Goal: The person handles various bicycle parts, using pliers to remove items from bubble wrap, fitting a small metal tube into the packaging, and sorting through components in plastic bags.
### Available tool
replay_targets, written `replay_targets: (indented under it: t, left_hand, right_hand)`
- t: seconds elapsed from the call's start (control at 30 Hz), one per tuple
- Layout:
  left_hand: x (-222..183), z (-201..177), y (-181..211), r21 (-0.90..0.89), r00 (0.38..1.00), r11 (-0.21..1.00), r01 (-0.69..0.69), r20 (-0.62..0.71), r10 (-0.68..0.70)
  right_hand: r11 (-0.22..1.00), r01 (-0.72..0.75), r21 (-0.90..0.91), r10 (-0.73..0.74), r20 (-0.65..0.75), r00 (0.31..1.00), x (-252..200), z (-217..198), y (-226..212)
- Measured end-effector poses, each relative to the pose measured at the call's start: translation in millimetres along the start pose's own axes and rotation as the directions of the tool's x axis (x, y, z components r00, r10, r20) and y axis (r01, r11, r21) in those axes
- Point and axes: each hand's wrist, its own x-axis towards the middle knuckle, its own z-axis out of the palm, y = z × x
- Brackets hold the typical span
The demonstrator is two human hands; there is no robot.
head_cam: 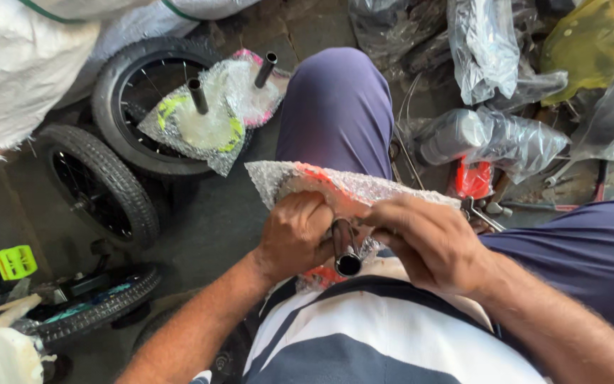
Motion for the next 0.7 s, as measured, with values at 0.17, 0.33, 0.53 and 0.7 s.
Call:
replay_targets:
  t: [0.17,0.33,0.53,0.7]
  left_hand:
    - [3.0,-0.9,1.4,-0.023,1.000,1.000,0.020,0.017,-0.019]
    - [-3.7,7.5,-1.7,-0.028,1.000,1.000,0.005,0.013,-0.004]
    - [4.0,-0.5,0.4,-0.057,1.000,0.998,0.003,0.013,-0.002]
    - [5.9,-3.9,1.9,-0.002,1.000,1.000,0.000,-0.014,0.000]
  right_hand:
    - [0.974,0.196,-0.115,-0.192,0.049,0.980,-17.2,7.4,2.7]
    - [0.987,0.129,-0.092,-0.117,0.125,0.985,1.5,6.9,11.4]
    - [0.994,-0.099,0.033,0.099,0.022,0.995,48.7,0.6,17.3]
    - [0.995,0.074,-0.065,-0.075,-0.014,0.997,3.0,-5.6,1.4]
